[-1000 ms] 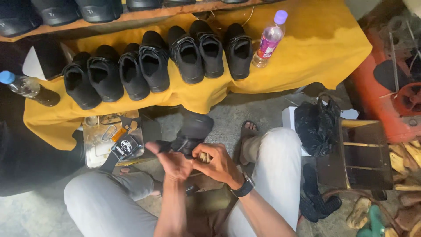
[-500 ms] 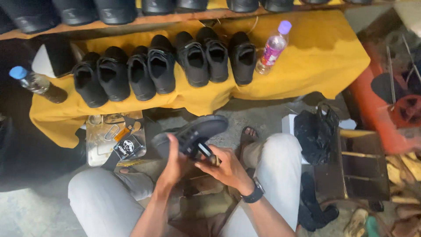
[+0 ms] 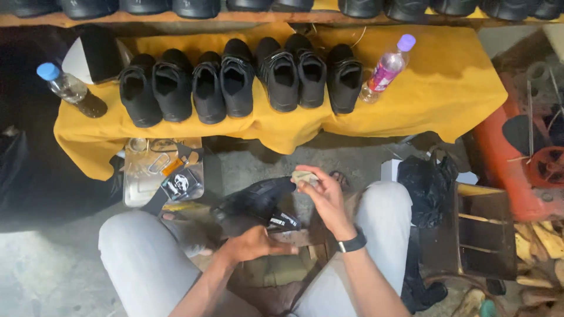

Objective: Polishing the edges and surface of a black leather shoe using a small applicator

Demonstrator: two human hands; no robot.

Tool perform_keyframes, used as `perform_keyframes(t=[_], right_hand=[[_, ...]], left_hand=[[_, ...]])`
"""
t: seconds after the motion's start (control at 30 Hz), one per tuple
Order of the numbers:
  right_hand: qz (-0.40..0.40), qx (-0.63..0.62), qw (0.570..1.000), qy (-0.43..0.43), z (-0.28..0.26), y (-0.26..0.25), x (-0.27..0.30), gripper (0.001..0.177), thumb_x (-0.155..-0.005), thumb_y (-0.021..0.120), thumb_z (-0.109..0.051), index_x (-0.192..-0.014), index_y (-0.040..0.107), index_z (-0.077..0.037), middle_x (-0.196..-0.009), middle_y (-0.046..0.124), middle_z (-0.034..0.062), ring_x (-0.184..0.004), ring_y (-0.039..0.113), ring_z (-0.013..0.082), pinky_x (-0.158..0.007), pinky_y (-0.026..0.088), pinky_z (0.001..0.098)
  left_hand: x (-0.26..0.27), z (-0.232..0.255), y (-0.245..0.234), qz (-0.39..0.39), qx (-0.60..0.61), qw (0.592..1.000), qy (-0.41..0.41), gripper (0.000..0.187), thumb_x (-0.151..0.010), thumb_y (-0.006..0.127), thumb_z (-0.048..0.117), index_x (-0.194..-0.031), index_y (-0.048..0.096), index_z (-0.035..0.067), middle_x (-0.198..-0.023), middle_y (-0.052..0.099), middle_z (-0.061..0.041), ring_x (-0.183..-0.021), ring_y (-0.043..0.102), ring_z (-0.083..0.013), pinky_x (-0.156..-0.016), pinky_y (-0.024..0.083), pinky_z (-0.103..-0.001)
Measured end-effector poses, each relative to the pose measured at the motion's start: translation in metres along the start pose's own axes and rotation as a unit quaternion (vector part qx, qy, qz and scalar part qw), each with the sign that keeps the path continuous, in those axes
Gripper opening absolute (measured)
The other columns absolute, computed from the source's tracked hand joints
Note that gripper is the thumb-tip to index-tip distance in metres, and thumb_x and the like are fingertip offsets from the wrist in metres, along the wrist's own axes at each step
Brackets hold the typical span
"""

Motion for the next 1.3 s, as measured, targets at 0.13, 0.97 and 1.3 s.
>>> perform_keyframes(t=[0.13, 0.97, 1.3], right_hand=[[0.092, 0.060, 0.987, -0.121, -0.020, 0.007, 0.013, 0.040, -0.086, 0.076, 0.003, -0.125, 0.070, 0.000, -0.112, 0.076, 0.0203, -0.104, 0.073, 0.0226, -0.090, 0.059, 0.0324], [-0.028, 0.283, 0.935, -0.213, -0.035, 0.041, 0.028, 0.028, -0.084, 0.071, 0.007, -0.104, 0.080, -0.010, -0.099, 0.076, 0.0125, -0.094, 0.075, 0.0363, -0.078, 0.060, 0.0434], [-0.069, 0.305, 0.916, -0.251, -0.082, 0.074, 0.041, 0.031, -0.087, 0.072, 0.005, -0.114, 0.078, -0.009, -0.105, 0.075, 0.0144, -0.097, 0.074, 0.0356, -0.081, 0.060, 0.0451]], left_hand=[[-0.019, -0.005, 0.003, -0.022, -0.014, 0.967, 0.254, 0.028, -0.101, 0.055, 0.023, -0.092, 0.056, -0.003, -0.119, 0.066, -0.031, -0.124, 0.066, -0.0425, -0.113, 0.049, -0.055], [-0.088, -0.079, 0.017, 0.086, -0.184, 0.944, 0.259, 0.043, -0.078, 0.069, 0.053, -0.069, 0.064, 0.011, -0.063, 0.069, -0.010, -0.065, 0.072, -0.0289, -0.060, 0.054, -0.042], [-0.048, -0.040, 0.022, 0.125, -0.222, 0.891, 0.375, 0.044, -0.084, 0.072, 0.044, -0.073, 0.073, 0.001, -0.073, 0.073, -0.018, -0.078, 0.071, -0.0374, -0.070, 0.058, -0.046]])
Point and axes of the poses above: each hand's wrist, its own x-axis away from the middle knuckle, its own y-axis out of the palm, z = x × y, the point moved 8 cm from there along -x, towards the middle knuckle
